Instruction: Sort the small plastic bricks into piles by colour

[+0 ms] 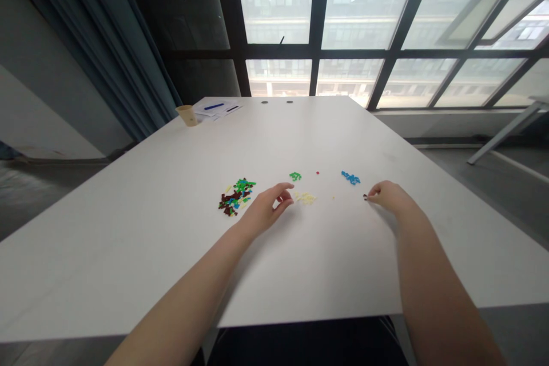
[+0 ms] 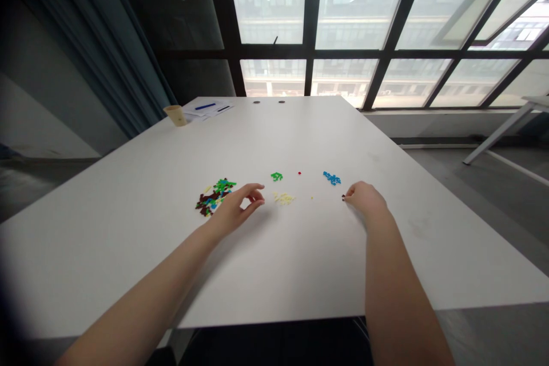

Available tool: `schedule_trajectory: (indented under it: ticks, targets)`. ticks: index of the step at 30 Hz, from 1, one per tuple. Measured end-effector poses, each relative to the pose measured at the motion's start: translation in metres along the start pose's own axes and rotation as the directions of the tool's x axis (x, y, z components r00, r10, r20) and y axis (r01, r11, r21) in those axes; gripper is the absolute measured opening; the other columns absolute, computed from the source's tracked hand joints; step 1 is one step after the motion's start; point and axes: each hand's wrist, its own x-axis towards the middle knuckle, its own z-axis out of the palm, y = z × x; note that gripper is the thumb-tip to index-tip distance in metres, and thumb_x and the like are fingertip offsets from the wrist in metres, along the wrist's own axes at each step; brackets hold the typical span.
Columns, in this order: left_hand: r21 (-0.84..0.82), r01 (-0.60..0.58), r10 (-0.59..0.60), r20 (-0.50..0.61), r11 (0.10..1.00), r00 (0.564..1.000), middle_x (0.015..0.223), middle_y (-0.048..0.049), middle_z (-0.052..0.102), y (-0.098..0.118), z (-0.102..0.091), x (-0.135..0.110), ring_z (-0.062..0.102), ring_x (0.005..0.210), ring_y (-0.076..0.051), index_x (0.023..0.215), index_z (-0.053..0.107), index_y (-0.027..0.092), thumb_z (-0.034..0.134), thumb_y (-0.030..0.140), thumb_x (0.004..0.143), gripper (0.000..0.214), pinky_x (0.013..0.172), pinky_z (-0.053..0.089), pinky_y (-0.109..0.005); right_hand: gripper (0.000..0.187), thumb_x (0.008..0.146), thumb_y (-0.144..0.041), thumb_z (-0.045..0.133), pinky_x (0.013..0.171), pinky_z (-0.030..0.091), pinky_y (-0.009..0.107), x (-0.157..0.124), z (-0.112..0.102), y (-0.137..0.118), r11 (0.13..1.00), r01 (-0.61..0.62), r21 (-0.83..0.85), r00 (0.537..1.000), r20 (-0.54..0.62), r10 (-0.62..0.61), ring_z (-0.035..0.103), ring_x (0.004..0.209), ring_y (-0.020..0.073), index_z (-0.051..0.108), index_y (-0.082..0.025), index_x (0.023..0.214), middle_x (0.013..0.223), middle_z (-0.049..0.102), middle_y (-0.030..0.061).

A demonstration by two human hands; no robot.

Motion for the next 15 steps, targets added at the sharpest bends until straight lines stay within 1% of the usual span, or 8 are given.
schedule_trajectory:
  ticks: [3, 6, 8, 10, 12, 14, 15]
  targets:
    - [-0.001, 0.013, -0.013, 0.036, 1.0, 0.999, 0.081, 0.0002, 0.062, -0.001, 0.0, 0.0, 0.057, 0.071, -0.01, 0.11, 0.046, 0.023, 0.044, 0.031, 0.084, 0.027, 0.061, 0.047, -0.02, 0.009, 0.061, -0.028, 0.065, 0.053, 0.035, 0.026, 0.002, 0.003, -0.001, 0.999, -0.043, 0.001, 0.999, 0.022, 0.043, 0.056, 0.059, 0.0167, 0.067, -0.019, 0.062, 0.068, 0.066, 0.0077]
    - [0.003, 0.021, -0.021, 0.039, 1.0, 0.999, 0.081, 0.0002, 0.062, -0.003, 0.0, 0.001, 0.056, 0.071, -0.01, 0.111, 0.046, 0.023, 0.044, 0.031, 0.084, 0.028, 0.062, 0.047, -0.02, 0.01, 0.059, -0.029, 0.066, 0.051, 0.034, 0.026, -0.001, 0.0, -0.005, 0.993, -0.115, -0.002, 0.993, 0.028, 0.115, 0.055, 0.058, 0.0163, 0.067, -0.019, 0.063, 0.07, 0.065, 0.0079]
    - [0.02, 0.031, -0.031, 0.018, 0.999, 0.999, 0.081, -0.0001, 0.062, -0.006, -0.001, 0.002, 0.057, 0.071, -0.011, 0.111, 0.046, 0.023, 0.043, 0.031, 0.084, 0.028, 0.064, 0.047, -0.021, 0.011, 0.06, -0.028, 0.064, 0.051, 0.033, 0.026, -0.004, -0.004, -0.008, 0.994, -0.107, 0.017, 0.994, 0.006, 0.107, 0.053, 0.056, 0.0151, 0.066, -0.019, 0.063, 0.067, 0.064, 0.0068]
    - [0.069, 0.056, -0.054, -0.03, 0.996, 0.998, 0.081, -0.0008, 0.062, -0.012, -0.007, 0.004, 0.057, 0.072, -0.012, 0.109, 0.049, 0.022, 0.043, 0.032, 0.083, 0.028, 0.067, 0.046, -0.023, 0.012, 0.063, -0.028, 0.06, 0.05, 0.032, 0.025, -0.007, -0.009, -0.012, 0.997, -0.011, 0.071, 1.0, -0.017, 0.012, 0.049, 0.053, 0.0135, 0.065, -0.018, 0.067, 0.062, 0.06, 0.0042]
    - [0.152, 0.123, -0.109, -0.102, 0.981, 0.989, 0.082, -0.0022, 0.063, -0.022, -0.018, 0.007, 0.058, 0.074, -0.013, 0.103, 0.053, 0.021, 0.042, 0.032, 0.083, 0.026, 0.07, 0.046, -0.026, 0.017, 0.069, -0.032, 0.053, 0.05, 0.03, 0.024, -0.01, -0.01, -0.018, 0.977, 0.142, 0.161, 0.99, -0.006, -0.143, 0.045, 0.051, 0.0123, 0.063, -0.017, 0.071, 0.057, 0.054, 0.0012]
    - [0.251, 0.251, -0.209, -0.18, 0.935, 0.961, 0.084, -0.0044, 0.064, -0.037, -0.033, 0.008, 0.058, 0.077, -0.016, 0.095, 0.059, 0.019, 0.042, 0.031, 0.081, 0.024, 0.074, 0.045, -0.028, 0.026, 0.073, -0.039, 0.048, 0.05, 0.029, 0.024, -0.013, -0.009, -0.027, 0.932, 0.264, 0.25, 0.958, 0.046, -0.283, 0.042, 0.05, 0.0121, 0.06, -0.017, 0.069, 0.054, 0.049, -0.0003]
    - [0.307, 0.317, -0.266, -0.196, 0.897, 0.944, 0.085, -0.0057, 0.064, -0.044, -0.04, 0.008, 0.058, 0.079, -0.017, 0.089, 0.061, 0.018, 0.043, 0.028, 0.08, 0.023, 0.075, 0.045, -0.029, 0.031, 0.075, -0.043, 0.045, 0.051, 0.029, 0.024, -0.014, -0.006, -0.033, 0.911, 0.3, 0.282, 0.939, 0.083, -0.335, 0.041, 0.05, 0.0121, 0.059, -0.017, 0.067, 0.053, 0.047, -0.0004]
